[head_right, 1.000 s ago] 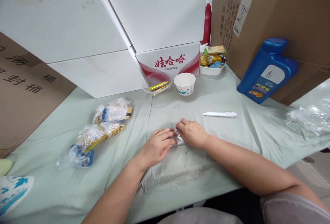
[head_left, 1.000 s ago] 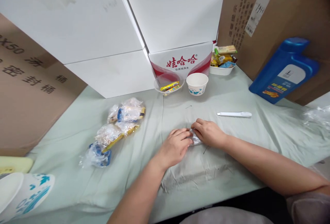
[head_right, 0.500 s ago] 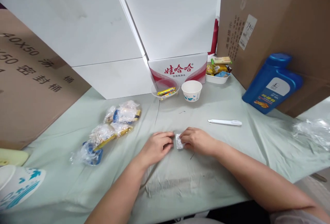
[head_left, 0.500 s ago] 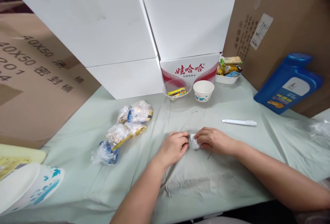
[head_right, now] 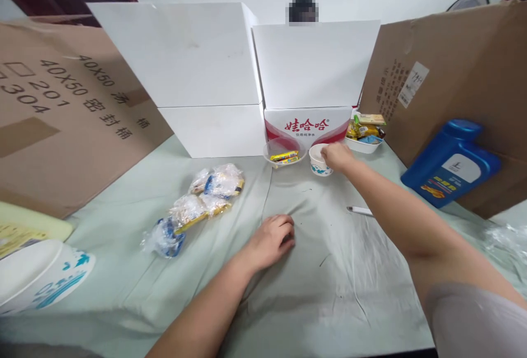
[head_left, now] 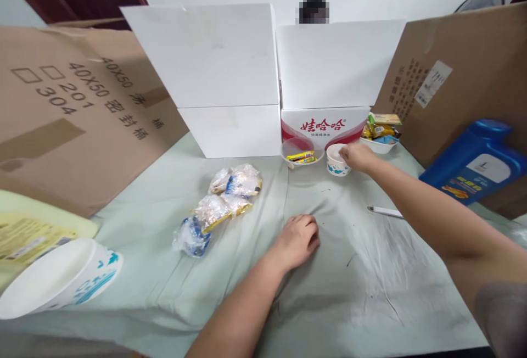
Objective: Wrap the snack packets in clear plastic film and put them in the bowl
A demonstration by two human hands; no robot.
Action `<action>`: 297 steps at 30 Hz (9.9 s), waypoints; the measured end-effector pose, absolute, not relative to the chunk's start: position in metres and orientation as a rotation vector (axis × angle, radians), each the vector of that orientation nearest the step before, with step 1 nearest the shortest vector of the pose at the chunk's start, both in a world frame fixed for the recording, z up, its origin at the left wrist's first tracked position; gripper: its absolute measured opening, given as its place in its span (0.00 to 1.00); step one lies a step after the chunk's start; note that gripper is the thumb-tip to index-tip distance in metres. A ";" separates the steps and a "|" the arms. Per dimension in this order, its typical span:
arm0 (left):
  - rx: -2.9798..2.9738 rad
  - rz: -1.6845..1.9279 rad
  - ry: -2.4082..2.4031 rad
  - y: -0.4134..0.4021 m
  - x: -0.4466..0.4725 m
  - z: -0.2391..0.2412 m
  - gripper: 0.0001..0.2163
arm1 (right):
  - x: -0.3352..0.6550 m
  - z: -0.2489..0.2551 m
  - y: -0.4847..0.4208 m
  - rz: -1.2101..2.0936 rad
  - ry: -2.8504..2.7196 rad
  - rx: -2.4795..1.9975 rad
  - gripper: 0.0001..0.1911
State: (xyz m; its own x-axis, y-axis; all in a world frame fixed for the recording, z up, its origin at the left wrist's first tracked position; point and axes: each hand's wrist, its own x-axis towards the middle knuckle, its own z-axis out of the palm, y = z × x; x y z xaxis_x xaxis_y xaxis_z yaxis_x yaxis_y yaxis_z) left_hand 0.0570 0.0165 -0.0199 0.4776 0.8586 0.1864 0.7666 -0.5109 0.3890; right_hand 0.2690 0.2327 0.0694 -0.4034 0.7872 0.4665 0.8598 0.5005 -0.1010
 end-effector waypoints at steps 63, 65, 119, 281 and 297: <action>2.404 1.111 1.415 0.024 0.056 -0.037 0.20 | 0.326 0.016 0.075 0.065 -2.754 -1.513 0.18; 2.433 1.107 1.422 0.024 0.058 -0.037 0.15 | 0.339 0.013 0.080 0.020 -2.745 -1.591 0.15; 2.408 0.811 2.022 0.033 0.039 -0.036 0.18 | 0.286 -0.030 0.074 -0.077 -2.360 -1.116 0.22; 1.399 0.897 1.803 0.028 -0.001 -0.002 0.16 | 0.316 -0.038 0.053 0.817 -1.797 -1.380 0.18; 1.597 0.762 2.105 0.036 -0.003 -0.018 0.12 | 0.318 -0.042 0.061 0.518 -1.921 -1.213 0.12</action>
State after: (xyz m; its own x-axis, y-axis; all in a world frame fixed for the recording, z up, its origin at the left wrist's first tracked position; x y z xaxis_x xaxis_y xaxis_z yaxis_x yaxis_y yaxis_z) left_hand -0.0028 0.0359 -0.0176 -0.2752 0.9612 0.0170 0.7493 0.2033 0.6302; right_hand 0.3179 0.0608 -0.0419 -0.2306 0.8858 0.4028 0.5633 0.4590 -0.6870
